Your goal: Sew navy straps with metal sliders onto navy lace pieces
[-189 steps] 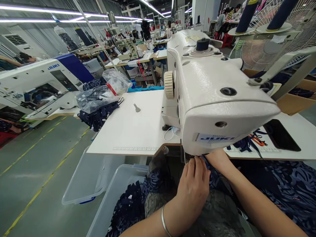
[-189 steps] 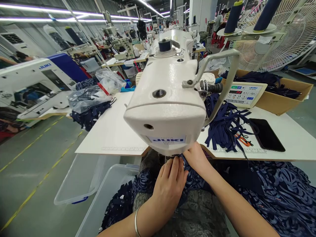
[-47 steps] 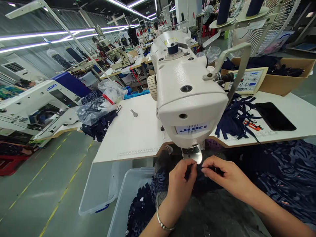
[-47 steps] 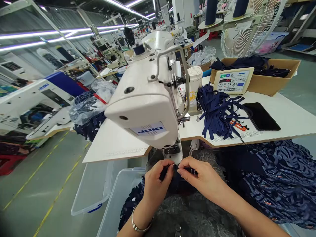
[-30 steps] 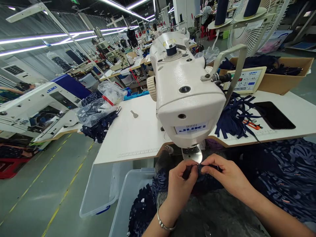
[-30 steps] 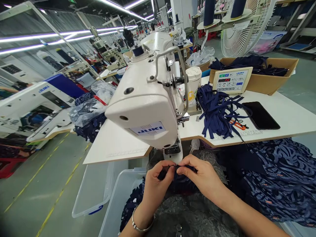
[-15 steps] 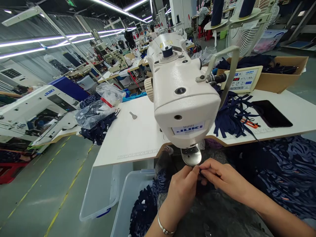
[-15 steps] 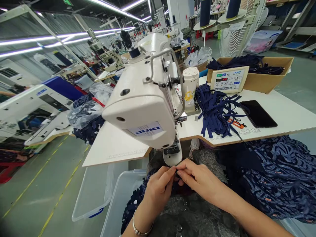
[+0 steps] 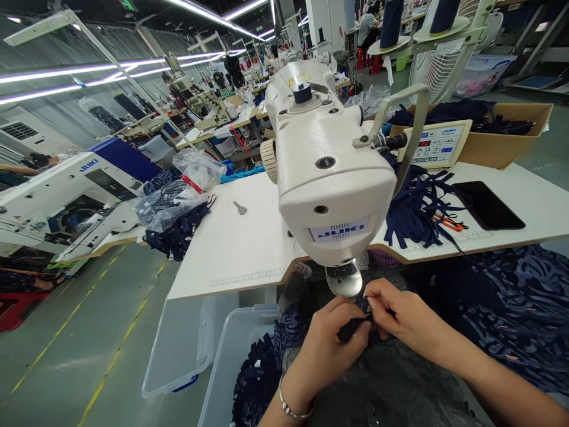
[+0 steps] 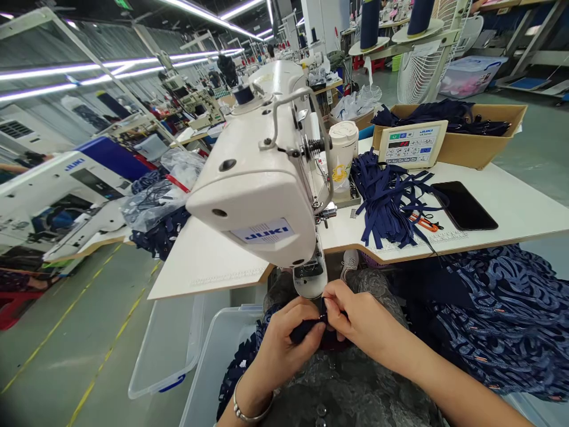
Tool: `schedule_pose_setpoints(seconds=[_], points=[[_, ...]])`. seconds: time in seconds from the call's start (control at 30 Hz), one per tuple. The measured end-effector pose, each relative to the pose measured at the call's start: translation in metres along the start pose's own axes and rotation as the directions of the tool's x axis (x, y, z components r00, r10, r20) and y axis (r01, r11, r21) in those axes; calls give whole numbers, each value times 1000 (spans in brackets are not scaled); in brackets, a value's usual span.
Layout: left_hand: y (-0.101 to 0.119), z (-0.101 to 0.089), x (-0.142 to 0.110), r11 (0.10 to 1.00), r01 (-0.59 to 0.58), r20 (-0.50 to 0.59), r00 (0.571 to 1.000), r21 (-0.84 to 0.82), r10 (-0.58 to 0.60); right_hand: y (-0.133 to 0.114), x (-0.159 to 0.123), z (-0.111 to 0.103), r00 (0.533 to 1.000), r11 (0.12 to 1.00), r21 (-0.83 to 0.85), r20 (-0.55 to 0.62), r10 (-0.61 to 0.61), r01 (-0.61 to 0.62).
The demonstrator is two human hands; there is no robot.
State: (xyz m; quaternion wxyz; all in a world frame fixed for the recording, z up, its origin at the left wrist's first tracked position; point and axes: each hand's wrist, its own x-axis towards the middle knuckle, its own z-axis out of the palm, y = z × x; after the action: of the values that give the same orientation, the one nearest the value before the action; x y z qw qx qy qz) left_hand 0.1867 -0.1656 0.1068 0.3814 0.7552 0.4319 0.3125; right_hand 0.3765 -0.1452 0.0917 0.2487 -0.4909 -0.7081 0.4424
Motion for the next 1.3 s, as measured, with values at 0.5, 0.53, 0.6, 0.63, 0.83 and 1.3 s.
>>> schedule_pose_setpoints(seconds=[0.5, 0.53, 0.6, 0.63, 0.83, 1.3], points=[[-7, 3, 3, 930, 144, -143, 969, -338, -202, -3, 6, -26, 935, 920, -195, -26, -353, 341], [-8, 3, 3, 919, 162, -152, 961, -360, -229, -2, 5, -25, 913, 899, -242, -94, -396, 365], [-9, 3, 4, 899, 183, -177, 946, -398, -271, 1, 0, -22, 850, 874, -287, -250, -463, 391], [-10, 4, 4, 892, 184, -191, 940, -412, -282, 3, -2, -19, 832, 878, -266, -298, -468, 398], [-8, 11, 8, 918, 125, -234, 946, -377, -225, 17, -10, 12, 932, 964, 40, -268, -243, 263], [-7, 27, 8, 923, -318, -509, 770, 218, 386, 22, 2, 45, 613, 758, 105, -663, -430, 644]])
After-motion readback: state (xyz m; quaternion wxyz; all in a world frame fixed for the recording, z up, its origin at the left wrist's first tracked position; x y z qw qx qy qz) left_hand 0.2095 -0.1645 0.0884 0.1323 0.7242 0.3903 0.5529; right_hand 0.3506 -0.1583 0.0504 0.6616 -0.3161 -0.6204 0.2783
